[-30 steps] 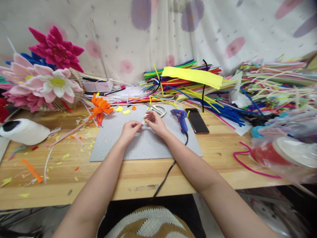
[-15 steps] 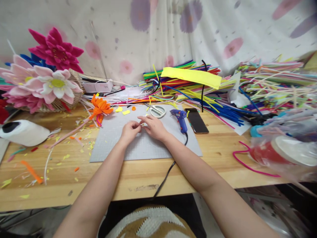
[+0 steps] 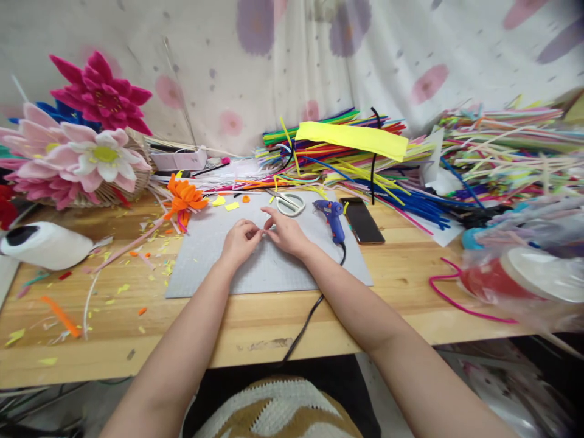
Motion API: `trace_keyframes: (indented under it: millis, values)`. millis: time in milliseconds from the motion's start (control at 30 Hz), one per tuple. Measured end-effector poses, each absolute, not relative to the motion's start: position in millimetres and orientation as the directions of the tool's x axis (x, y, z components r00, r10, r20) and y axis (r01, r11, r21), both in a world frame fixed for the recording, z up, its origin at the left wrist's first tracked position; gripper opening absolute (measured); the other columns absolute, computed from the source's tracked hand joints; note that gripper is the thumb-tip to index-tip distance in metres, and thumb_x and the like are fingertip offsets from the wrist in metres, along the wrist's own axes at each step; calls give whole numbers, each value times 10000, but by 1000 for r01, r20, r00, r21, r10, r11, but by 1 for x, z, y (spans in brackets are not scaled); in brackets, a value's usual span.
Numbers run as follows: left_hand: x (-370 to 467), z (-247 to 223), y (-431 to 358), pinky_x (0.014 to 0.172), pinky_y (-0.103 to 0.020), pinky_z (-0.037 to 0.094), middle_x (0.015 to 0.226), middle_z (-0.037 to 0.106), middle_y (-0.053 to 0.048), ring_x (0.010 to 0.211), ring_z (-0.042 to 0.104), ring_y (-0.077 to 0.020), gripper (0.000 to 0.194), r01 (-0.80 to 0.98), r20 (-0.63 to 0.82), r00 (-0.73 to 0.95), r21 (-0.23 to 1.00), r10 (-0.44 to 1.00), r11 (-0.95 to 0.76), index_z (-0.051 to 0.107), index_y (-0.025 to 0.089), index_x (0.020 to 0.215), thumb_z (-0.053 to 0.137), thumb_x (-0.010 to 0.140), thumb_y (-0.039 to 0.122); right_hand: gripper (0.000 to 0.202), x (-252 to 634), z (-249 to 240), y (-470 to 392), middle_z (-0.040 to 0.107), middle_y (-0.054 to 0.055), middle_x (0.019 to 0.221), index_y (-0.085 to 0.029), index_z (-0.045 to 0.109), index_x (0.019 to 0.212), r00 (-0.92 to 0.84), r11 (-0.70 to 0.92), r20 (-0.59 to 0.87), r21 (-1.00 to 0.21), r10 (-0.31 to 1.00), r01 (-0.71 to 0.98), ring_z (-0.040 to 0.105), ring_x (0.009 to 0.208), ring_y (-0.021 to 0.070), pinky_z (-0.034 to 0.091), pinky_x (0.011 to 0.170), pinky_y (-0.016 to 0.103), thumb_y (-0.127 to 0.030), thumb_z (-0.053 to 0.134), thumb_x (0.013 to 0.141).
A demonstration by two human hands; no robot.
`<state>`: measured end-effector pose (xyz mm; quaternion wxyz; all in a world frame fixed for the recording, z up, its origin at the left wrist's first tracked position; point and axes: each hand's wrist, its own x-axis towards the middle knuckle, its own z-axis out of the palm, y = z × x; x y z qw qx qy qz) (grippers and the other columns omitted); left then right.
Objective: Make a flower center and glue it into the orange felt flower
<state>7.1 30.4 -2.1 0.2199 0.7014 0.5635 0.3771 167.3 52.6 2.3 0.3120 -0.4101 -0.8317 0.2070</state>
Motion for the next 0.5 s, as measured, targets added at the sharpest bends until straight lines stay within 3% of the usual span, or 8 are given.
trace_keyframes:
  millis: [167, 267, 500]
  values:
    - [0, 8, 46, 747, -267, 490, 1029, 546, -79, 807, 583, -141, 231, 611, 360, -152, 766, 920, -199, 635, 172, 960, 535, 770, 257, 647, 173, -7, 65, 646, -3, 832, -232, 299, 1331, -172, 356, 311, -817, 935, 454, 602, 810, 167, 450, 824, 350, -149, 559, 744]
    - [-3, 18, 69, 843, -316, 476, 1126, 513, -112, 935, 577, -191, 328, 709, 383, -235, 697, 894, -112, 596, 166, 1072, 513, 755, 179, 653, 175, -13, 73, 637, -25, 779, -225, 303, 1297, -23, 198, 203, -917, 979, 346, 594, 722, 153, 467, 775, 343, -165, 583, 710]
    - [6, 16, 118, 1002, -390, 363, 1275, 506, -155, 1193, 468, -294, 529, 898, 217, 109, 398, 970, -190, 522, 148, 1232, 491, 711, 58, 610, 176, -21, 79, 646, -28, 753, -207, 351, 1228, 141, 122, 167, -951, 976, 284, 604, 723, 154, 458, 783, 344, -202, 604, 673]
